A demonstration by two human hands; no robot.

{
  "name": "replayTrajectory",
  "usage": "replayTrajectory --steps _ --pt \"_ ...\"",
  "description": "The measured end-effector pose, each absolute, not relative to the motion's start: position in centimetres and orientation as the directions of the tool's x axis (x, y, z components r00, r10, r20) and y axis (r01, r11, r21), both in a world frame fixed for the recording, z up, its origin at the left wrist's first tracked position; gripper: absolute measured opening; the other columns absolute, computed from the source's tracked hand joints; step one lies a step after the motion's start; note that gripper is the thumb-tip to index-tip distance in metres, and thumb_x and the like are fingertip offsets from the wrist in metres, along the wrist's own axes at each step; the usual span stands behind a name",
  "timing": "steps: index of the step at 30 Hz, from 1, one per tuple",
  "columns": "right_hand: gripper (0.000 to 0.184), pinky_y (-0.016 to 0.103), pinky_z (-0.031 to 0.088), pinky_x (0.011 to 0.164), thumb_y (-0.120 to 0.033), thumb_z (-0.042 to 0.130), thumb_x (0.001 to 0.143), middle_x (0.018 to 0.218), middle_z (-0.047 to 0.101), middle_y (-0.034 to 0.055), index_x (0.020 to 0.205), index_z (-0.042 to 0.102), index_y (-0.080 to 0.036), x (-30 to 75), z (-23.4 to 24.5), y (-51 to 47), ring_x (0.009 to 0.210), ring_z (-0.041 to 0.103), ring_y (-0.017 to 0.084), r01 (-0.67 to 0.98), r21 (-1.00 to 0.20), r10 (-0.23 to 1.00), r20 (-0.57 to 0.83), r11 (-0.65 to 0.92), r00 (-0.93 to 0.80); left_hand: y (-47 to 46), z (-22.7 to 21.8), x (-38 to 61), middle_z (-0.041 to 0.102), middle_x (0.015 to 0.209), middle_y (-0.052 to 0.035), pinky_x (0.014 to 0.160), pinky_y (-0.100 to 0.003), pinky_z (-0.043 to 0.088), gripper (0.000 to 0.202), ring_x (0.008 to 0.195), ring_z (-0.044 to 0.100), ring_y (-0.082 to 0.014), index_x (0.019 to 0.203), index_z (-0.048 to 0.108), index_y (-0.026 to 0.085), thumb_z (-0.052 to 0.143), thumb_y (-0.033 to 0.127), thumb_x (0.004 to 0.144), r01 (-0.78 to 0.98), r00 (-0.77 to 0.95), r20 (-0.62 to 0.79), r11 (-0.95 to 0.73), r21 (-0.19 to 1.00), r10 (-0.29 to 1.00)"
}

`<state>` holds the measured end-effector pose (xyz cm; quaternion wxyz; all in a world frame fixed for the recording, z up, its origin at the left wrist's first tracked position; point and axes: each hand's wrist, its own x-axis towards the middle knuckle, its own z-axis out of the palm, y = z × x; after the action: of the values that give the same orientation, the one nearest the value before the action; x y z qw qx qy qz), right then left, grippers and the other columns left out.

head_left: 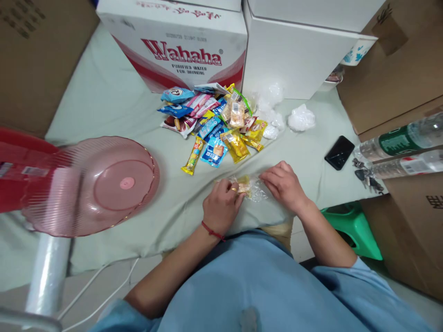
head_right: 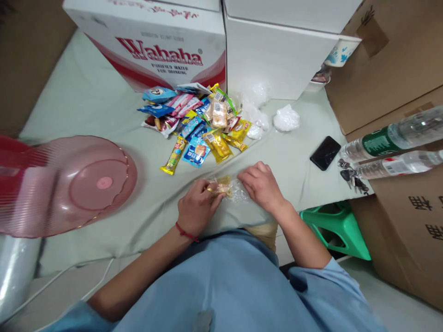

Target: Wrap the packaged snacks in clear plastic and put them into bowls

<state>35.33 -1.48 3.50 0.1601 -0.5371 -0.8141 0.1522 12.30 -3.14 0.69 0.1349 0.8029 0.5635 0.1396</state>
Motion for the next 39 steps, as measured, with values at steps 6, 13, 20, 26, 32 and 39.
replayTrajectory --steps 6,13,20,26,32,39 --pt "0.031 0.04 0.045 0.089 -0.031 0.048 0.107 0.101 0.074 0.0104 0.116 0.076 -0.022 35.5 0.9 -5.0 0.093 0.057 0.024 0.77 -0.536 0.915 0.013 0.347 -0.404 -3.4 -0.4 12.3 0.071 0.103 -0.0091 0.071 -0.035 0.047 0.023 0.096 0.063 -0.0244 0.106 0.07 0.023 0.055 0.04 0.102 0.856 0.368 0.191 -0.411 0.312 0.91" --pt "0.033 0.038 0.051 0.084 -0.039 0.063 0.098 0.083 0.064 0.0054 0.123 0.063 -0.017 33.0 -2.0 -6.0 0.087 0.06 0.026 0.809 -0.58 0.995 -0.014 -0.091 0.102 -4.4 -1.5 11.4 0.074 0.114 -0.0119 0.082 -0.037 0.051 0.031 0.101 0.068 -0.0244 0.13 0.064 0.02 0.052 0.03 0.103 0.781 0.428 0.312 -0.521 0.343 0.848" --pt "0.014 0.051 0.046 0.1 -0.03 0.07 0.09 0.117 0.058 0.0165 0.1 0.071 -0.02 33.9 0.0 -5.5 0.114 0.051 0.034 0.906 -0.424 0.995 0.083 -0.015 0.055 -5.1 -2.0 11.1 0.074 0.118 -0.0128 0.08 -0.038 0.05 0.043 0.103 0.068 -0.0253 0.142 0.06 0.021 0.051 0.02 0.1 0.768 0.463 0.314 -0.552 0.324 0.829" --pt "0.006 0.03 0.049 0.078 -0.024 0.06 0.096 0.089 0.065 0.0034 0.096 0.064 -0.021 32.0 4.1 -3.1 0.082 0.061 0.019 0.752 -0.656 0.99 -0.055 0.064 -0.133 -5.3 -2.0 11.6 0.074 0.127 -0.0133 0.081 -0.041 0.046 0.043 0.107 0.068 -0.0255 0.141 0.062 0.019 0.049 0.016 0.1 0.783 0.472 0.246 -0.531 0.324 0.846" --pt "0.021 0.03 0.046 0.08 -0.021 0.048 0.105 0.103 0.066 0.0095 0.101 0.068 -0.017 24.8 3.9 -0.6 0.091 0.06 0.021 0.873 -0.438 0.939 -0.151 0.216 -0.309 -5.7 -1.0 9.1 0.071 0.131 -0.0181 0.109 -0.048 0.043 0.03 0.127 0.064 -0.0292 0.121 0.07 0.013 0.054 0.018 0.095 0.681 0.518 0.326 -0.611 0.404 0.791" --pt "0.052 0.045 0.048 0.087 -0.056 0.067 0.094 0.11 0.062 0.0185 0.116 0.064 -0.009 21.4 2.9 -2.1 0.103 0.053 0.034 0.934 -0.104 0.936 -0.053 0.342 -0.349 -8.0 -1.7 2.6 0.078 0.111 -0.0071 0.112 -0.051 0.046 0.025 0.12 0.067 -0.0264 0.113 0.068 0.022 0.056 0.011 0.093 0.631 0.371 0.407 -0.548 0.549 0.835"
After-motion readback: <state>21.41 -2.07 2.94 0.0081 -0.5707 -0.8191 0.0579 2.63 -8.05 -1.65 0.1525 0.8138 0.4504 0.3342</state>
